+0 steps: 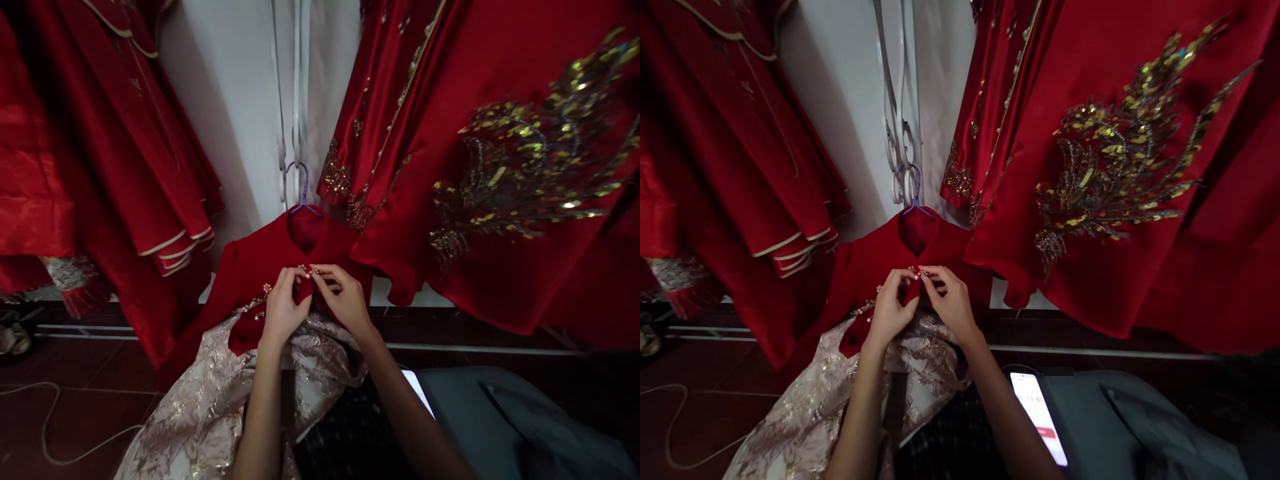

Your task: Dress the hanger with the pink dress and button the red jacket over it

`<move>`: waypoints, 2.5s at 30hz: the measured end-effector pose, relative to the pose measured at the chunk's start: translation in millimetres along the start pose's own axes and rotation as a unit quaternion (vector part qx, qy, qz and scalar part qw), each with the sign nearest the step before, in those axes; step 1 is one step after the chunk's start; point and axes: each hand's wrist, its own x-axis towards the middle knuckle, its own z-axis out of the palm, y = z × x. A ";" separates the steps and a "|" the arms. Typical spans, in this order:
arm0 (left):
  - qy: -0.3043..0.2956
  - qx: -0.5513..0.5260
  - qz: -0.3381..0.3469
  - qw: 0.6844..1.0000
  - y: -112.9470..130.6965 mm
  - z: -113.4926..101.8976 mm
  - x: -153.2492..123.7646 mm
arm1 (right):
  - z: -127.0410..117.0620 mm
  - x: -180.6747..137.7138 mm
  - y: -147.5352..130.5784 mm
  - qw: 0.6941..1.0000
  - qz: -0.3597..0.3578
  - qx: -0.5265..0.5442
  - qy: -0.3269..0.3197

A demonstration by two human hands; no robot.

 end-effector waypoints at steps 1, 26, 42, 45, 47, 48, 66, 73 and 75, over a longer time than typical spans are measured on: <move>-0.005 0.006 0.004 1.000 2.6 -0.7 -0.9 | -0.9 0.3 -0.4 1.000 -0.003 -0.004 0.000; 0.042 -0.002 0.020 0.999 4.6 -1.8 -1.7 | -4.7 0.4 -1.2 1.000 -0.001 0.018 -0.008; 0.125 -0.074 -0.043 0.988 -7.5 2.6 1.4 | -0.9 2.2 9.9 0.999 0.018 0.037 -0.030; 0.097 -0.035 -0.034 0.994 -11.0 5.0 0.8 | 2.3 0.9 9.0 0.999 0.019 0.032 -0.037; 0.090 -0.020 -0.033 0.995 -11.7 6.7 -0.1 | 4.7 0.3 7.9 0.999 0.018 0.030 -0.041; 0.090 -0.023 -0.035 0.995 -12.0 7.7 -0.6 | 5.7 0.1 7.6 0.998 0.018 0.031 -0.044; 0.112 -0.198 -0.105 0.968 -17.9 13.9 -1.6 | 12.6 -0.9 10.0 0.997 0.022 0.051 -0.050; 0.139 -0.194 -0.113 0.965 -17.8 14.2 -4.4 | 12.2 -1.6 9.1 0.997 0.025 0.053 -0.044; 0.149 -0.168 -0.109 0.968 -16.7 13.8 -5.3 | 13.0 -1.8 9.2 0.997 0.030 0.063 -0.039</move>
